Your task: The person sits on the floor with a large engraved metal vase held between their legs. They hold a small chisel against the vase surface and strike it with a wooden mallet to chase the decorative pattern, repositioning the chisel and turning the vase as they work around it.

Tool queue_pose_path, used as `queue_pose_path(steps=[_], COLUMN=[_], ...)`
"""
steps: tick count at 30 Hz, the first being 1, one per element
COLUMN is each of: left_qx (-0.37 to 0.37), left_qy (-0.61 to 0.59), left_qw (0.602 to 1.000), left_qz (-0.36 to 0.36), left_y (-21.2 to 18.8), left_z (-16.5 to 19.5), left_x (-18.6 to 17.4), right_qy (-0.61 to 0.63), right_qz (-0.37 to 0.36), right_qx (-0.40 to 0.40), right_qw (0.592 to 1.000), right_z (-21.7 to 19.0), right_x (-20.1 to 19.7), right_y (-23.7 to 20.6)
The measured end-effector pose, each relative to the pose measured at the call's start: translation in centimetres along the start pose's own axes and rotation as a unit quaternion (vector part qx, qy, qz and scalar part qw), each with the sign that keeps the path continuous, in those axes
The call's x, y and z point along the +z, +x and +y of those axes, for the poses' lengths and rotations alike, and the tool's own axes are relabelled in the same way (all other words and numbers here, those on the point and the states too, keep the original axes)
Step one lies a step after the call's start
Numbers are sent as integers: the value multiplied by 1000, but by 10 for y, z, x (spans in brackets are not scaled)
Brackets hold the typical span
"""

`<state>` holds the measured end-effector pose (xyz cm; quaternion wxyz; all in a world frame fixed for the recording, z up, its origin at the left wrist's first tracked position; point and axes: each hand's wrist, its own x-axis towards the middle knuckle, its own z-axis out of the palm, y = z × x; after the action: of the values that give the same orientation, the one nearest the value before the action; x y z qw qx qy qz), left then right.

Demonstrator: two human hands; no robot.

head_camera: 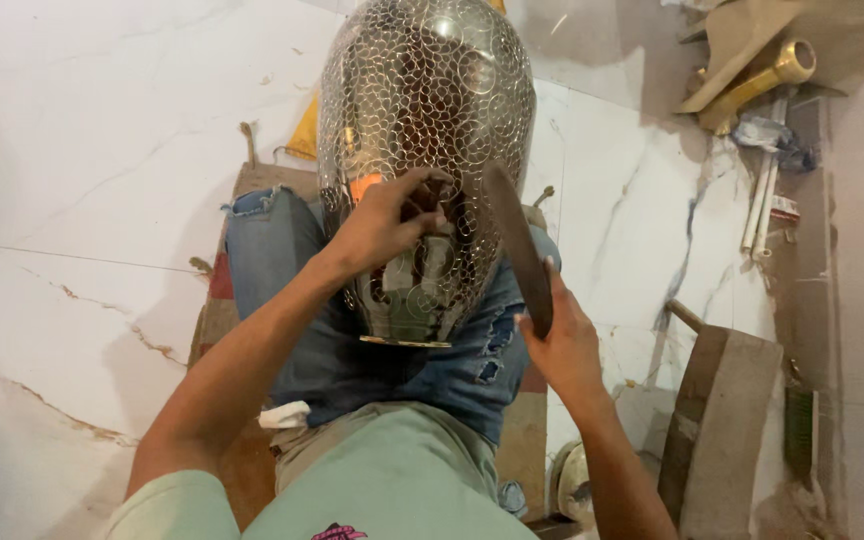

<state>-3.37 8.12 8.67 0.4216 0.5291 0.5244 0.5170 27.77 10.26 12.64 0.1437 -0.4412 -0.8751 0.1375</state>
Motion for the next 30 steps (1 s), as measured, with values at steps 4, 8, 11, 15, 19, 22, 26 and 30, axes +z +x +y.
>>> queue_pose_path(steps=[4,8,11,15,19,22,26,30], left_qx=[53,84,116,86,58,75,98,28], left_qy=[39,40,46,51,25,26,-4,3], left_qw=[997,994,991,991,994,996,989,975], left_qz=[-41,-54,-56,-87,-86,-31,108,220], left_y=[4,5,6,8,6,-5,-24,-41], left_z=[1,1,0,2,3,-1,-14,-23], left_x=[-7,-10,-10,-11,-10,-6,9,32], right_qy=[54,-12,-66,119,-142,-25,-255,-291], right_qz=[-50,-79,-84,-53,-114,-142,-219,-221], right_qx=[75,8,-57,15,-159,-40,-126,-185], right_qw=[994,997,993,991,970,989,933,912], right_z=[-8,-11,-15,-28,-41,-60,-88,-128], right_x=[-8,-27,-42,-60,-90,-91,-101,-108], right_y=[10,31,50,71,98,113,136,153])
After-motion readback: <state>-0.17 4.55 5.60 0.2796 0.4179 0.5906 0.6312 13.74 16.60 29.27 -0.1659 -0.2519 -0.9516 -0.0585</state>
